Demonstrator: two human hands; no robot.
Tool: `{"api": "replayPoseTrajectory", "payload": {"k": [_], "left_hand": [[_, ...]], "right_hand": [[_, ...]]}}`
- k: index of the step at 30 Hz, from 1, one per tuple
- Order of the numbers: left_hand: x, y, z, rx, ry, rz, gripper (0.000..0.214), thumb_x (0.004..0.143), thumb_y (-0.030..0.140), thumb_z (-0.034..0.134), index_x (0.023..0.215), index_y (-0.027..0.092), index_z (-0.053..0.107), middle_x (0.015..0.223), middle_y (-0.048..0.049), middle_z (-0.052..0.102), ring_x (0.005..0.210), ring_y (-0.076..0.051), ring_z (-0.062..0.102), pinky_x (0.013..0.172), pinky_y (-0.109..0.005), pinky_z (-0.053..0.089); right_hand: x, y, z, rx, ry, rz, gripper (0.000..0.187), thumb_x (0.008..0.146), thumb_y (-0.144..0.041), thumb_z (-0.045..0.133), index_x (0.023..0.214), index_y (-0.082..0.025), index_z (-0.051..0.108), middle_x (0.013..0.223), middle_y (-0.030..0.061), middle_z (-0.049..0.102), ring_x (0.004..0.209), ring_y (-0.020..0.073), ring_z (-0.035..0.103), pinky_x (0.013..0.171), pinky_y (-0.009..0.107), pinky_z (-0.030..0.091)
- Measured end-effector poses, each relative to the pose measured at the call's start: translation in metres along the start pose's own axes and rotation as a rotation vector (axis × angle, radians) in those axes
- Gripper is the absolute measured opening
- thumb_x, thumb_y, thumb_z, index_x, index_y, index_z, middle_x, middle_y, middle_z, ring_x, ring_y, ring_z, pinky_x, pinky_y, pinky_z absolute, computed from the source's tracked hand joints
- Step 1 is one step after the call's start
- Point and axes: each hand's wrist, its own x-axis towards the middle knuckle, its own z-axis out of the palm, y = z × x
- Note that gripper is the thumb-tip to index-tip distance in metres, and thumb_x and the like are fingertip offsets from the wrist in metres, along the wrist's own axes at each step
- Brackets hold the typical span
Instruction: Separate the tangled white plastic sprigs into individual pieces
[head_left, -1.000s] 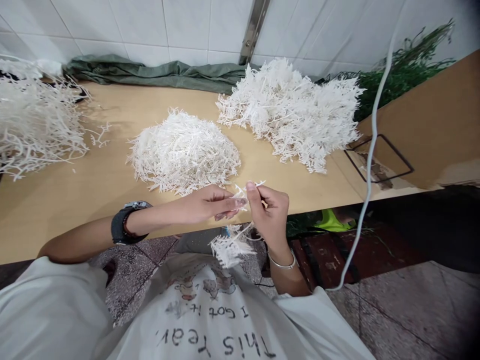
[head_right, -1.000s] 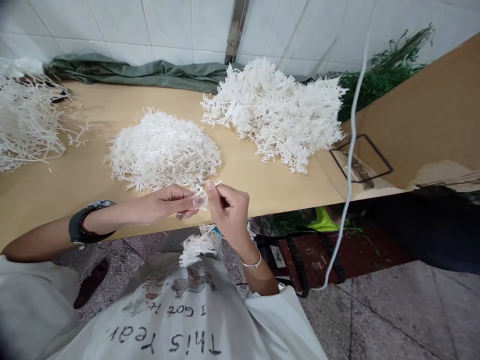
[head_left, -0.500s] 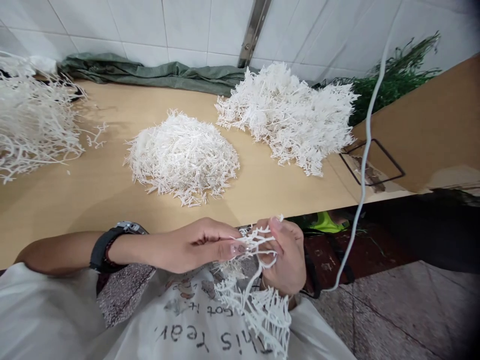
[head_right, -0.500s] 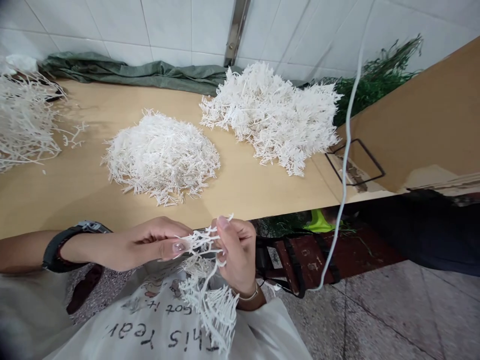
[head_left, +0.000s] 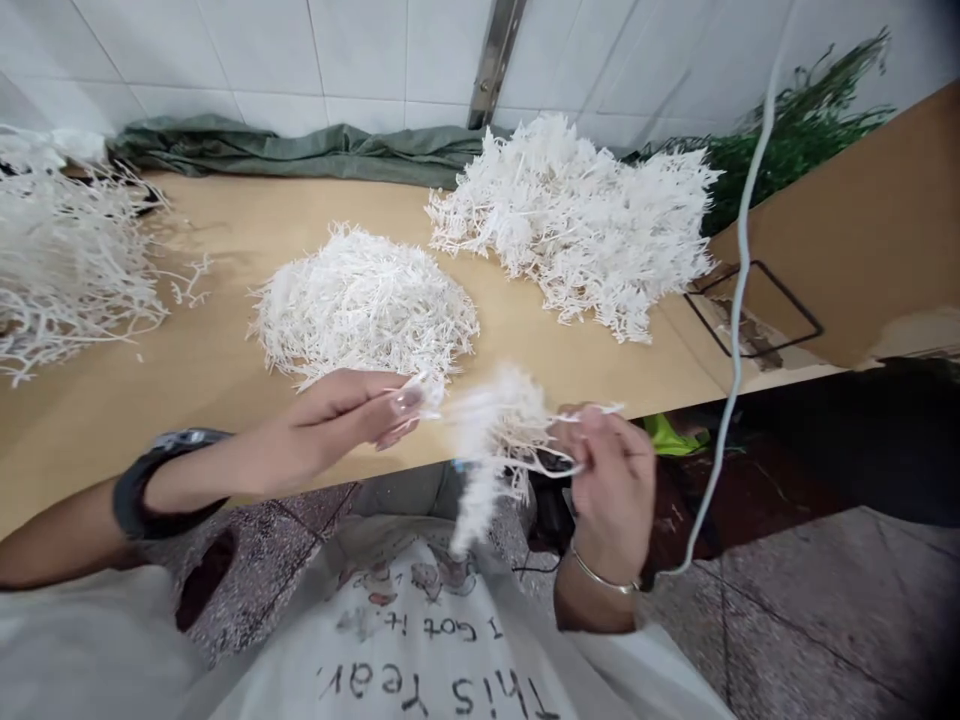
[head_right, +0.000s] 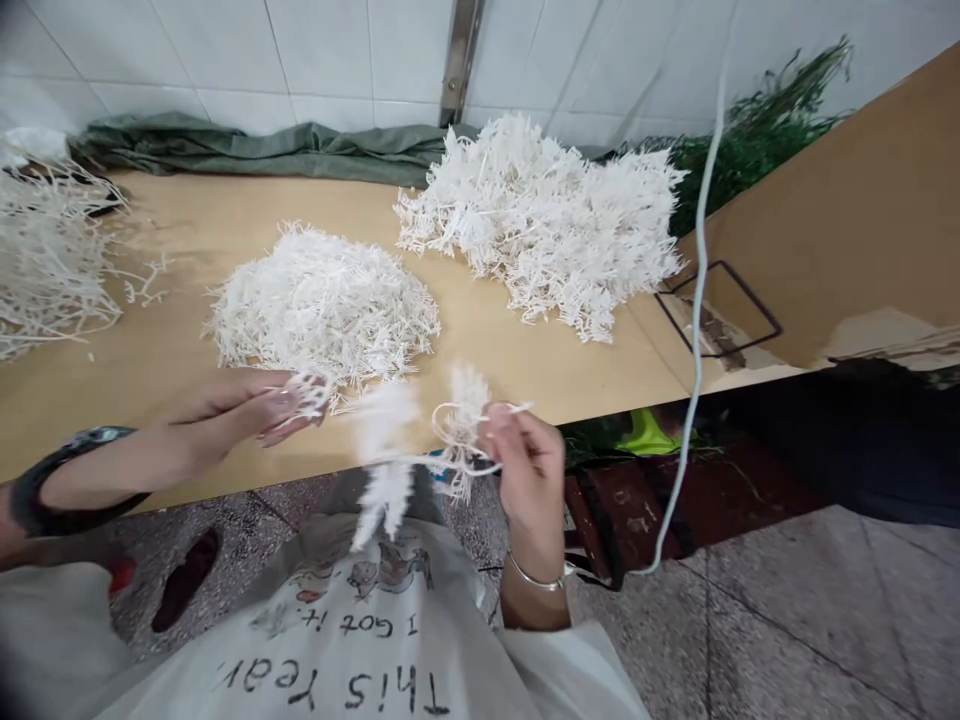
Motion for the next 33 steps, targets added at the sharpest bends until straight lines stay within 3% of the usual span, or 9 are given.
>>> {"api": "replayPoseTrajectory", "payload": {"k": [4, 9, 14, 18, 20, 24, 29, 31, 33], "left_hand": [[0.025, -0.010, 0.004, 0.042, -0.047, -0.003, 0.034, 0.098, 0.033, 0.033, 0.069, 0.017, 0.042, 0.064, 0.0028, 0.038, 0.058, -0.009, 0.036, 0.058, -0.024, 0.032], [0.027, -0.014, 0.000, 0.089, -0.010, 0.005, 0.036, 0.098, 0.036, 0.031, 0.070, 0.017, 0.042, 0.065, 0.0027, 0.038, 0.059, -0.010, 0.037, 0.058, -0.024, 0.031], [0.026, -0.014, -0.002, 0.126, -0.035, 0.072, 0.033, 0.100, 0.033, 0.028, 0.073, 0.018, 0.040, 0.068, 0.0018, 0.039, 0.061, -0.010, 0.037, 0.060, -0.023, 0.033], [0.032, -0.012, -0.001, 0.109, -0.122, 0.112, 0.031, 0.099, 0.033, 0.029, 0.074, 0.018, 0.041, 0.068, 0.0006, 0.042, 0.061, -0.011, 0.040, 0.061, -0.024, 0.035], [0.037, -0.009, 0.001, 0.054, -0.207, 0.107, 0.029, 0.099, 0.031, 0.030, 0.076, 0.018, 0.043, 0.067, 0.0005, 0.044, 0.060, -0.011, 0.041, 0.060, -0.023, 0.035], [0.045, -0.005, 0.007, -0.032, -0.345, 0.104, 0.026, 0.098, 0.030, 0.032, 0.078, 0.018, 0.044, 0.068, -0.0003, 0.047, 0.059, -0.010, 0.041, 0.058, -0.023, 0.035], [0.050, -0.012, 0.008, 0.003, -0.264, 0.102, 0.030, 0.099, 0.031, 0.031, 0.073, 0.018, 0.040, 0.063, 0.0026, 0.039, 0.055, -0.009, 0.034, 0.055, -0.023, 0.030], [0.052, -0.016, 0.008, -0.024, -0.242, 0.088, 0.032, 0.099, 0.034, 0.031, 0.071, 0.018, 0.038, 0.063, 0.0033, 0.036, 0.055, -0.009, 0.033, 0.054, -0.023, 0.029], [0.054, -0.018, 0.009, -0.053, -0.223, 0.075, 0.034, 0.099, 0.036, 0.031, 0.071, 0.018, 0.037, 0.064, 0.0032, 0.036, 0.056, -0.009, 0.033, 0.055, -0.024, 0.029]], "right_hand": [[0.014, 0.001, 0.013, 0.016, -0.025, 0.009, 0.037, 0.087, -0.041, 0.057, 0.058, -0.018, 0.051, 0.055, -0.0019, 0.046, 0.052, 0.0100, 0.040, 0.047, 0.024, 0.031], [0.083, 0.001, -0.027, -0.280, 0.145, -0.092, 0.038, 0.084, -0.043, 0.059, 0.056, -0.018, 0.054, 0.050, -0.0023, 0.043, 0.049, 0.0090, 0.035, 0.047, 0.027, 0.024], [0.122, 0.003, -0.020, -0.376, -0.252, -0.233, 0.046, 0.081, -0.049, 0.061, 0.051, -0.018, 0.044, 0.046, -0.0052, 0.033, 0.045, 0.0076, 0.029, 0.046, 0.025, 0.021], [0.100, -0.012, 0.012, -0.047, -0.699, -0.186, 0.059, 0.080, -0.070, 0.044, 0.052, -0.019, 0.037, 0.046, -0.0057, 0.030, 0.041, 0.0068, 0.026, 0.039, 0.023, 0.019], [0.085, -0.020, 0.021, 0.012, -0.790, -0.195, 0.060, 0.085, -0.070, 0.031, 0.053, -0.020, 0.036, 0.048, -0.0048, 0.031, 0.042, 0.0070, 0.027, 0.040, 0.023, 0.022], [0.077, -0.025, 0.015, -0.263, -0.554, -0.390, 0.048, 0.096, -0.040, 0.039, 0.053, -0.019, 0.032, 0.046, -0.0063, 0.027, 0.040, 0.0058, 0.027, 0.041, 0.023, 0.020], [0.119, -0.019, -0.024, -0.502, -0.133, -0.442, 0.043, 0.090, -0.038, 0.053, 0.051, -0.019, 0.046, 0.042, -0.0046, 0.041, 0.039, 0.0070, 0.033, 0.041, 0.025, 0.022], [0.143, -0.015, -0.034, -0.516, -0.125, -0.355, 0.048, 0.091, -0.045, 0.048, 0.051, -0.018, 0.052, 0.047, 0.0002, 0.054, 0.043, 0.0086, 0.043, 0.046, 0.026, 0.028], [0.167, -0.006, -0.035, -0.500, -0.273, -0.221, 0.055, 0.092, -0.050, 0.042, 0.051, -0.017, 0.057, 0.055, 0.0045, 0.063, 0.046, 0.0098, 0.049, 0.049, 0.026, 0.033]]}}
